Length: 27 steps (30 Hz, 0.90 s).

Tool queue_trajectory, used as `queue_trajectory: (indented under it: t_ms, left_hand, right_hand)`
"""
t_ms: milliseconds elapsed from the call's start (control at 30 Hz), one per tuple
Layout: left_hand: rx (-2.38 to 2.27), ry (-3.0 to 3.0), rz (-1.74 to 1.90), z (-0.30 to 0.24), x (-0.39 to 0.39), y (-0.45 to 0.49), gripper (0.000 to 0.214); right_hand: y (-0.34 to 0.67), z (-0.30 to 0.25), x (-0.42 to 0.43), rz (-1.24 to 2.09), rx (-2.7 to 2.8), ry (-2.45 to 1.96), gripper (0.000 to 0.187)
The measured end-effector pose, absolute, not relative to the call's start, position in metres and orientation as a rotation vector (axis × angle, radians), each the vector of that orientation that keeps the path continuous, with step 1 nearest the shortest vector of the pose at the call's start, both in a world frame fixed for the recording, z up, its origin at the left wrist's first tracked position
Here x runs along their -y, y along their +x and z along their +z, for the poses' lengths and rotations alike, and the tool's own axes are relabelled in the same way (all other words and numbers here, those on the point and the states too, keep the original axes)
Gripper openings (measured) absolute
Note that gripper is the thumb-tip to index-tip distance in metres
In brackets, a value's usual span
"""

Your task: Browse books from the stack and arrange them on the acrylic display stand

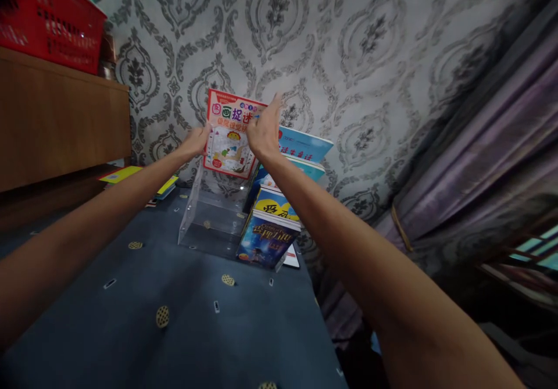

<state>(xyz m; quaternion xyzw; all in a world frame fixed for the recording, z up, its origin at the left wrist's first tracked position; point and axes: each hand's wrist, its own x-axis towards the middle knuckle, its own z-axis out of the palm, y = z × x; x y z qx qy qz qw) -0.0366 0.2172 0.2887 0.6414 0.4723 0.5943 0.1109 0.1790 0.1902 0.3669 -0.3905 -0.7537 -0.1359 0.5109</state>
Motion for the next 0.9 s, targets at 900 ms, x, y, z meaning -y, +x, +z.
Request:
queue_trajectory:
  t_ms: [900]
  left_hand:
    - [-1.704,1.969,1.495,0.271,-0.203,-0.032,0.055]
  right_hand:
    - [0.19,0.109,0.006,0.3,2.194,-0.842,0.054]
